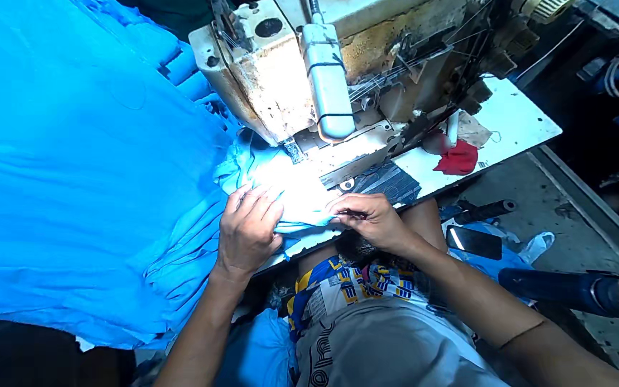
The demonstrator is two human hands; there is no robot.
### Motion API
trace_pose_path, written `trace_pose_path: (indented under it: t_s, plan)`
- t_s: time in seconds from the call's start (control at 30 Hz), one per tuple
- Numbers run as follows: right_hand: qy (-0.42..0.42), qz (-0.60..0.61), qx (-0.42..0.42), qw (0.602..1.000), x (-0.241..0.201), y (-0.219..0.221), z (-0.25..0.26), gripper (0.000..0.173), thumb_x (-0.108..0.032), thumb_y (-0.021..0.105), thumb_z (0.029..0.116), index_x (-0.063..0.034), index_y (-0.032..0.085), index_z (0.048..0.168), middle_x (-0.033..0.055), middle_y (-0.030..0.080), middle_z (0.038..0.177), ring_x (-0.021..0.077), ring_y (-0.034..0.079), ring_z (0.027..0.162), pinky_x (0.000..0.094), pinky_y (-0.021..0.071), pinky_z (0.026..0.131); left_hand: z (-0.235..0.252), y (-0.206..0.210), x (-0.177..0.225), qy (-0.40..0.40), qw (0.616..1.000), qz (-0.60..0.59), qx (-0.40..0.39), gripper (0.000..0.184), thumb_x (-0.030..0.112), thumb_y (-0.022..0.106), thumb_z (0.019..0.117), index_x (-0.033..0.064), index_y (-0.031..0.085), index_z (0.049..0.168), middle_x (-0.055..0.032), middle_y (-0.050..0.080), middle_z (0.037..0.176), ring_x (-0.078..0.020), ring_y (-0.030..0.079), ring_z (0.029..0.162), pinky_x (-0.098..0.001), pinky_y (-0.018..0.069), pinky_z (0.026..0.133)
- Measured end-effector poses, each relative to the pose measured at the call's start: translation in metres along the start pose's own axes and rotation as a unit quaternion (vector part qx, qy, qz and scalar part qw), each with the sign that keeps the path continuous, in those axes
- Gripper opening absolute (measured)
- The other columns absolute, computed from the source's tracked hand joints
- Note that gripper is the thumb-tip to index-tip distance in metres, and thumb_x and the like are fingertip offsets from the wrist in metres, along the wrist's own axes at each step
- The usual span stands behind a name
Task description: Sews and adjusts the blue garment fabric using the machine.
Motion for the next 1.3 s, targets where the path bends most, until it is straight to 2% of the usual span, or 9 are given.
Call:
trace_pose_path:
  t_s: [0.17, 0.3, 0.53, 0.63, 0.93, 1.07, 1.17, 1.23, 1.3]
  plan:
    - [0.019, 0.010, 0.011, 1.000, 0.001, -0.001, 0.003, 0.006, -0.001, 0.072, 0.0929, 0.0004, 0.075, 0.098, 0.0074, 0.074, 0.103, 0.0122, 0.071, 0.091, 0.0280, 0.0618, 0.081, 0.005, 0.000, -0.006, 0.011, 1.000, -0.012, -0.011, 0.011, 0.011, 0.062, 0.0846, 0.0027, 0.070, 0.087, -0.0142, 0.074, 0.108, -0.0332, 0.067, 0.117, -0.0588, 0.0385, 0.114]
    - [0.007, -0.006, 0.024, 1.000, -0.001, -0.002, 0.015, 0.006, 0.000, 0.073, 0.0917, 0.0002, 0.075, 0.097, 0.0074, 0.074, 0.102, 0.0123, 0.071, 0.090, 0.0290, 0.0621, 0.080, 0.014, 0.000, -0.017, 0.017, 0.999, -0.026, -0.021, 0.015, 0.011, 0.059, 0.0874, 0.0013, 0.071, 0.090, -0.0145, 0.074, 0.115, -0.0323, 0.067, 0.116, -0.0596, 0.0368, 0.115]
    - [0.033, 0.008, 0.042, 0.999, 0.006, -0.002, 0.038, 0.005, -0.002, 0.073, 0.0933, -0.0009, 0.073, 0.099, 0.0059, 0.071, 0.090, 0.0107, 0.065, 0.071, 0.0265, 0.0577, 0.064, 0.024, 0.005, -0.045, 0.008, 0.998, -0.048, -0.036, 0.023, 0.010, 0.058, 0.0880, 0.0025, 0.074, 0.104, -0.0101, 0.071, 0.127, -0.0284, 0.066, 0.122, -0.0561, 0.0392, 0.115]
    - [0.039, 0.012, 0.043, 0.998, 0.006, -0.001, 0.038, 0.004, -0.002, 0.072, 0.0936, -0.0009, 0.072, 0.097, 0.0064, 0.070, 0.089, 0.0115, 0.065, 0.071, 0.0268, 0.0575, 0.062, 0.021, 0.005, -0.049, 0.004, 0.997, -0.080, -0.019, 0.033, 0.009, 0.058, 0.0924, 0.0087, 0.073, 0.122, -0.0063, 0.069, 0.134, -0.0248, 0.064, 0.125, -0.0520, 0.0408, 0.116]
    - [0.035, 0.013, 0.052, 0.998, 0.004, 0.000, 0.044, 0.004, -0.001, 0.073, 0.0929, 0.0002, 0.072, 0.097, 0.0071, 0.070, 0.088, 0.0113, 0.064, 0.068, 0.0262, 0.0563, 0.059, 0.024, 0.004, -0.055, 0.022, 0.997, -0.071, -0.011, 0.029, 0.006, 0.056, 0.0939, 0.0094, 0.077, 0.113, -0.0070, 0.071, 0.127, -0.0277, 0.066, 0.121, -0.0515, 0.0436, 0.113]
    - [0.034, 0.032, 0.061, 0.997, 0.005, 0.002, 0.052, 0.010, 0.002, 0.071, 0.0930, 0.0013, 0.071, 0.103, 0.0092, 0.071, 0.091, 0.0134, 0.066, 0.072, 0.0280, 0.0594, 0.065, 0.029, 0.008, -0.059, 0.016, 0.998, -0.063, -0.020, 0.029, 0.003, 0.056, 0.0936, 0.0077, 0.076, 0.114, -0.0065, 0.070, 0.130, -0.0285, 0.065, 0.122, -0.0502, 0.0442, 0.111]
    - [0.032, 0.036, 0.066, 0.997, 0.007, 0.000, 0.056, 0.009, 0.002, 0.071, 0.0928, 0.0005, 0.071, 0.101, 0.0089, 0.070, 0.089, 0.0136, 0.065, 0.069, 0.0276, 0.0582, 0.062, 0.031, 0.004, -0.063, -0.005, 0.992, -0.115, -0.059, 0.032, 0.013, 0.066, 0.0863, 0.0072, 0.073, 0.117, -0.0062, 0.065, 0.137, -0.0275, 0.060, 0.126, -0.0477, 0.0464, 0.107]
    - [0.035, 0.039, 0.063, 0.997, 0.008, 0.000, 0.057, 0.008, 0.002, 0.071, 0.0930, -0.0001, 0.070, 0.100, 0.0085, 0.070, 0.089, 0.0134, 0.064, 0.068, 0.0270, 0.0576, 0.060, 0.032, -0.005, -0.060, -0.006, 0.987, -0.130, -0.099, 0.036, 0.036, 0.071, 0.0860, 0.0065, 0.072, 0.107, -0.0088, 0.063, 0.134, -0.0280, 0.057, 0.125, -0.0485, 0.0466, 0.105]
    - [0.038, 0.038, 0.064, 0.996, 0.008, 0.000, 0.054, 0.008, 0.003, 0.071, 0.0928, 0.0003, 0.071, 0.101, 0.0087, 0.070, 0.089, 0.0130, 0.063, 0.067, 0.0264, 0.0571, 0.059, 0.031, -0.016, -0.059, -0.005, 0.986, -0.085, -0.141, 0.053, 0.061, 0.067, 0.0879, 0.0084, 0.071, 0.095, -0.0097, 0.064, 0.128, -0.0303, 0.057, 0.123, -0.0525, 0.0444, 0.104]
Point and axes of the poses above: each hand's wrist, its own z-axis towards the middle knuckle, its own y-axis out of the palm, x = y × z, the point moved 10 cm from there along z, towards the middle knuckle
